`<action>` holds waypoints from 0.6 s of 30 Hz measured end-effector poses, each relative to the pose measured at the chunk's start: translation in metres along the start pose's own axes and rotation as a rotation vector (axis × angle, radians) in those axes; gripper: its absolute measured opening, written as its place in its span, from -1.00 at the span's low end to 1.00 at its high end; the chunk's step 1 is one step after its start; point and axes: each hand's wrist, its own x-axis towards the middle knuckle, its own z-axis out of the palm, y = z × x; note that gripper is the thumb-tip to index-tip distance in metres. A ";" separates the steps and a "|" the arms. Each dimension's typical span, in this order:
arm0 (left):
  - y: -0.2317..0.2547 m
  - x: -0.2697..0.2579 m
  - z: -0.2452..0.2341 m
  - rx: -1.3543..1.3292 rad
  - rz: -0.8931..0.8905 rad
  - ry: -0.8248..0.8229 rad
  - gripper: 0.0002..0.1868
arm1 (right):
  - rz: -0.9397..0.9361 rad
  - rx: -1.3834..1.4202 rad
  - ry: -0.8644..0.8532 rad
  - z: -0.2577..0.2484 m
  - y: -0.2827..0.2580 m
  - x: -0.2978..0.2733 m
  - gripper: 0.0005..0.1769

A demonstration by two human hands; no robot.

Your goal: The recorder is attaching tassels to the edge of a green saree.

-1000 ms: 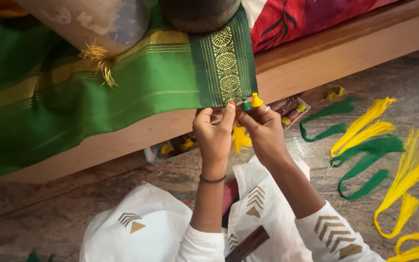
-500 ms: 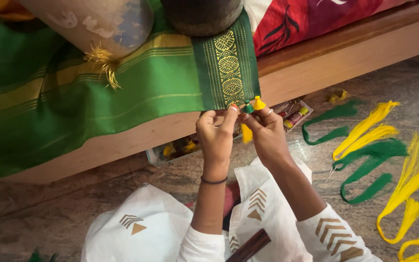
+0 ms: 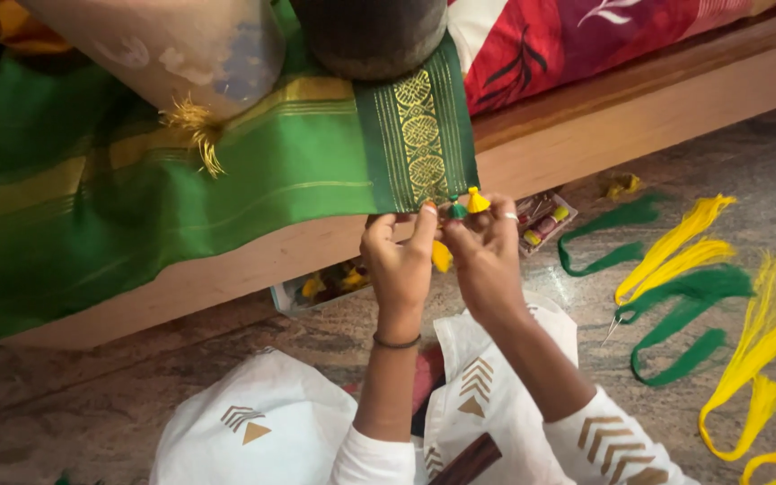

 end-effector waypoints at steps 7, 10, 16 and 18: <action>0.011 -0.003 -0.003 0.007 -0.069 -0.002 -0.77 | -0.127 0.024 0.027 0.008 -0.005 -0.001 -0.50; 0.013 -0.003 -0.004 -0.063 -0.094 -0.023 -0.77 | -0.069 -0.058 0.035 0.004 -0.004 -0.002 -0.60; 0.022 -0.002 -0.004 -0.105 -0.304 -0.032 -0.76 | 0.008 -0.171 0.001 -0.002 -0.005 0.000 -0.75; 0.023 -0.003 -0.007 -0.114 -0.283 -0.028 -0.76 | -0.004 -0.200 0.012 -0.007 -0.002 0.001 -0.76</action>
